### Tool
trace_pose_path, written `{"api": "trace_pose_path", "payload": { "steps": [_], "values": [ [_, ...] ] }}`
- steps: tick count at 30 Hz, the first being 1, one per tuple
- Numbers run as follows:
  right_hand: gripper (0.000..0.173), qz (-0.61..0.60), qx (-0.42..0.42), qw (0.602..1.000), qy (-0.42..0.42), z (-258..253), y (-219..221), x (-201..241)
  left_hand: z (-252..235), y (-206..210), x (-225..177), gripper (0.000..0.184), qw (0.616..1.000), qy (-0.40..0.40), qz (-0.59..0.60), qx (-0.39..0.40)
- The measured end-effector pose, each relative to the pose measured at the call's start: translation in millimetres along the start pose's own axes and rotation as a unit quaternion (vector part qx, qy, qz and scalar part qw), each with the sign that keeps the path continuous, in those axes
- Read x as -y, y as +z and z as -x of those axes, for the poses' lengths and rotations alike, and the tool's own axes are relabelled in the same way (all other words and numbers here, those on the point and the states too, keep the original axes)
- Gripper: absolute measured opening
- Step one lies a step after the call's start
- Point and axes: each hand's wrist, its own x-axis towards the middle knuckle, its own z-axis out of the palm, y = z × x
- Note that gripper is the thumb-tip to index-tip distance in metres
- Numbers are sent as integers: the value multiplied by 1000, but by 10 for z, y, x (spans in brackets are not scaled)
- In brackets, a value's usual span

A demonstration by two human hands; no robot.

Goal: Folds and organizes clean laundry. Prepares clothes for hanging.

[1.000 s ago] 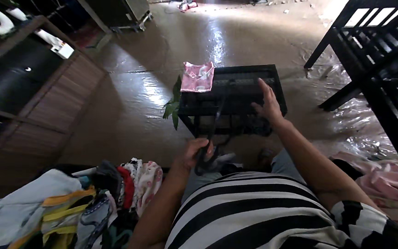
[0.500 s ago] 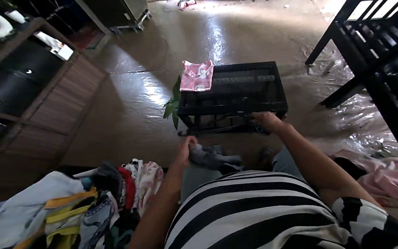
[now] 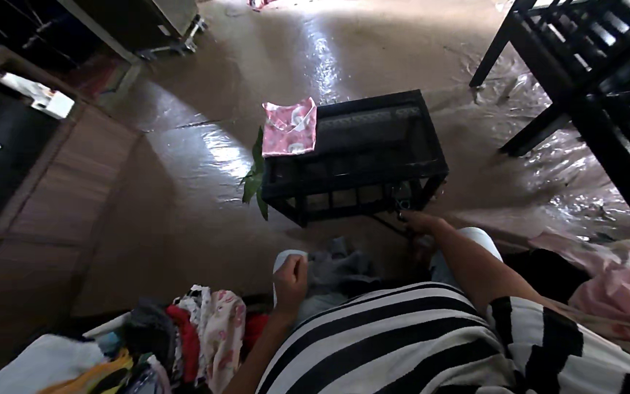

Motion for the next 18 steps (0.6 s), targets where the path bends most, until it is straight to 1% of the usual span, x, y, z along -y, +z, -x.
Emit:
{"api": "trace_pose_path", "payload": {
  "steps": [2, 5, 7, 9, 10, 11, 12, 13, 14, 15, 18],
  "values": [
    [45, -22, -19, 999, 27, -166, -81, -49, -7, 14, 7, 30, 1000, 3, -2, 3],
    [44, -76, -42, 993, 86, -247, -251, -6, -31, 35, 11, 32, 1000, 10, -4, 5],
    [41, -161, -80, 979, 92, -415, -291, -109, -47, 52, 14, 32, 1000, 21, -12, -2],
    [45, -235, -125, 959, 93, -614, -291, -247, -64, 71, 32, 33, 999, 29, -13, -7],
    [46, -247, -143, 953, 99, -631, -277, -277, -66, 79, 39, 33, 999, 31, -9, -6],
    [49, -231, -150, 955, 113, -557, -274, -267, -69, 88, 33, 33, 999, 31, -5, -3],
    [57, -189, -145, 962, 136, -457, -275, -238, -75, 98, 23, 33, 999, 33, -1, -2],
    [64, -143, -126, 969, 157, -373, -275, -194, -85, 100, 13, 32, 999, 35, 2, -2],
    [65, -97, -108, 976, 164, -317, -272, -141, -97, 100, 6, 32, 999, 37, 0, -4],
    [61, -60, -99, 982, 151, -294, -264, -109, -102, 102, 6, 32, 999, 38, -4, -4],
    [46, 28, -62, 995, 71, -276, -242, -18, -82, 95, 16, 31, 1000, 28, -11, 6]
  ]
}}
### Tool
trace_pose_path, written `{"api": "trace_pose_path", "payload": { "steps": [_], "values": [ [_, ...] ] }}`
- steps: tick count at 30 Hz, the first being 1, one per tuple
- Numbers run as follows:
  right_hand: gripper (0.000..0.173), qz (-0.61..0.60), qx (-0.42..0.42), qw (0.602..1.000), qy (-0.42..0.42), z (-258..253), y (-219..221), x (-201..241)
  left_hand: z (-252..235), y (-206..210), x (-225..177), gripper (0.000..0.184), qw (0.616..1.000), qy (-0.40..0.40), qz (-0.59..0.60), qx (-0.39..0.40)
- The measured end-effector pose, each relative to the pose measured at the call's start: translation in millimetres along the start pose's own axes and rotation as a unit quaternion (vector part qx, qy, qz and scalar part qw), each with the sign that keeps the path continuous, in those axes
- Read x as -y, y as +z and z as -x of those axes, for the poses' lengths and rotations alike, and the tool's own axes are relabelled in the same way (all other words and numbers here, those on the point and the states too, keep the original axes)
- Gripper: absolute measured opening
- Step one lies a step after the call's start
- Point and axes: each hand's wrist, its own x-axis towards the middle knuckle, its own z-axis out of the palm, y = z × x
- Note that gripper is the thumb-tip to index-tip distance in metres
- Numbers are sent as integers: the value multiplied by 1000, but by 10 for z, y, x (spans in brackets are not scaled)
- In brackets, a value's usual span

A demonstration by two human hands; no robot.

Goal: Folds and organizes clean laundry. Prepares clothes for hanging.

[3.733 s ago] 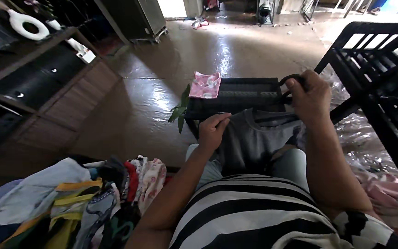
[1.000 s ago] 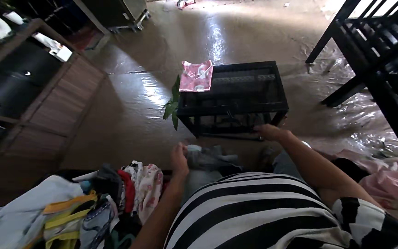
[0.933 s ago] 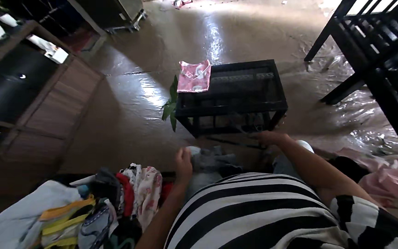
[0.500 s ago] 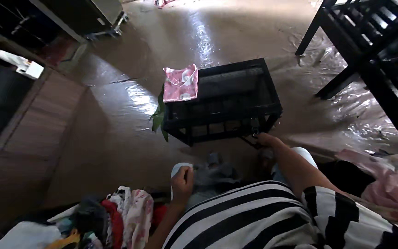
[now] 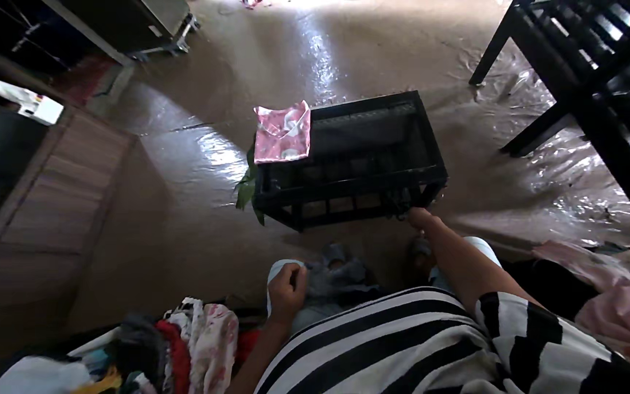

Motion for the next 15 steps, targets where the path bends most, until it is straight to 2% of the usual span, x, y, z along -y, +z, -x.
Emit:
{"api": "trace_pose_path", "payload": {
  "steps": [2, 4, 6, 9, 12, 14, 15],
  "values": [
    [42, 46, 22, 996, -73, 21, 75, 44, 12, -18, -1, 29, 1000, -14, 2, 12],
    [47, 86, 39, 987, -133, 94, 166, 103, -30, -61, -62, 28, 997, -61, 4, 37],
    [53, 111, 46, 977, -176, 259, 227, 204, -206, -155, -206, 29, 980, -172, 28, 95],
    [57, 108, 53, 962, -245, 609, 229, 409, -622, -223, -512, 36, 924, -323, 143, 145],
    [71, 58, 71, 943, -320, 1076, 172, 665, -903, -237, -1001, 40, 897, -329, 249, 157],
    [82, 55, 74, 935, -343, 1363, 200, 815, -1084, -429, -1399, 42, 889, -293, 306, 172],
    [81, 64, 66, 934, -345, 1472, 252, 850, -1185, -573, -1588, 42, 888, -269, 332, 169]
  ]
}}
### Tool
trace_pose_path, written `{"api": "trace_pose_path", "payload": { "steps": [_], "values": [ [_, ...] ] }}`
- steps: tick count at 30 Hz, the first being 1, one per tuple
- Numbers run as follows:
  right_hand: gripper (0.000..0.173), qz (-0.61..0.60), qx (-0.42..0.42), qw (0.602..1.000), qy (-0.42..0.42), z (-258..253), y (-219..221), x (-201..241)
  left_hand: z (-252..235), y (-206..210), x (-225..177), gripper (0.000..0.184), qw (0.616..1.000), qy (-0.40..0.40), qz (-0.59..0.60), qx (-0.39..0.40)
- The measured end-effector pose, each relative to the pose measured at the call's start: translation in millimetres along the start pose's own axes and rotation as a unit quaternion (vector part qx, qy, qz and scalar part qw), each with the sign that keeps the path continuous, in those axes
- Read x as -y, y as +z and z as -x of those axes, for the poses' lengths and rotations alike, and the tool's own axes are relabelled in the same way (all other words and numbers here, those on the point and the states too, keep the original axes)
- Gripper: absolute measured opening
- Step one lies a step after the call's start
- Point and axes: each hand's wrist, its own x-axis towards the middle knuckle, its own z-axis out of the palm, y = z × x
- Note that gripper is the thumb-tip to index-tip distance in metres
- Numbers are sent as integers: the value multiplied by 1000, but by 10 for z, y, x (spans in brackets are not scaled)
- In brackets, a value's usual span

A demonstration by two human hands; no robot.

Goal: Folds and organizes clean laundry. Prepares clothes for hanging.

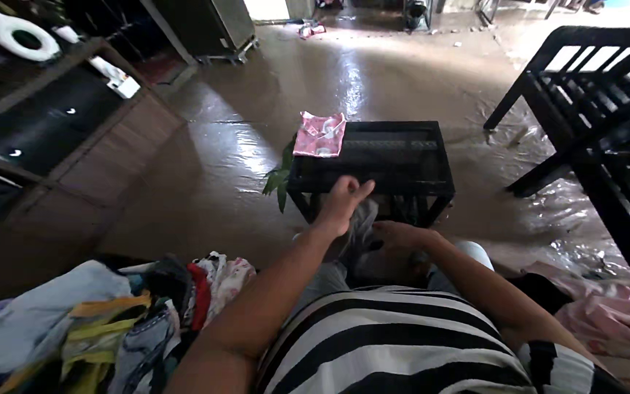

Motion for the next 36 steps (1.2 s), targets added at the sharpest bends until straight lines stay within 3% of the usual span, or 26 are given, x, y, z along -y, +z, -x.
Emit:
{"api": "trace_pose_path", "payload": {
  "steps": [3, 6, 8, 10, 15, 19, 23, 25, 28, 30, 31, 32, 34, 35, 36],
  "values": [
    [60, 20, -41, 998, 42, 97, 158, 111, 144, -124, -645, 28, 984, 140, 105, 12],
    [47, 22, -98, 987, 122, 268, 12, 196, 294, -440, -1043, 31, 953, 272, 134, 1],
    [41, -30, -150, 980, 128, 370, -187, 198, 381, -678, -1173, 35, 942, 315, 112, -20],
    [37, -88, -248, 961, 80, 502, -362, 123, 460, -908, -1242, 32, 939, 330, 90, -42],
    [37, -163, -559, 813, -16, 1059, -885, 178, 613, -1444, -1300, 34, 919, 372, -28, -123],
    [34, -173, -639, 746, -71, 1477, -1107, 442, 637, -1677, -1230, 31, 906, 367, -109, -181],
    [23, -224, -651, 710, -148, 1637, -1120, 600, 656, -1680, -1197, 31, 903, 341, -163, -202],
    [18, -255, -594, 746, -159, 1784, -1104, 653, 784, -1634, -1200, 32, 907, 333, -197, -167],
    [17, -258, -410, 831, -274, 2118, -1067, 729, 1020, -1694, -1185, 23, 890, 391, -233, 36],
    [12, -237, -346, 816, -399, 2200, -1059, 896, 978, -1750, -1229, 14, 857, 434, -229, 160],
    [10, -244, -384, 780, -429, 2157, -1065, 1021, 913, -1756, -1276, 11, 858, 442, -236, 112],
    [11, -272, -440, 733, -441, 2047, -1108, 1124, 807, -1760, -1327, 11, 857, 432, -279, -8],
    [21, -370, -499, 644, -446, 1696, -1241, 1134, 441, -1756, -1372, 25, 830, 317, -403, -219],
    [26, -406, -509, 625, -431, 1528, -1271, 1059, 258, -1737, -1329, 34, 827, 266, -419, -263],
    [35, -417, -514, 636, -396, 1390, -1276, 945, 149, -1679, -1263, 41, 830, 247, -414, -280]
  ]
}}
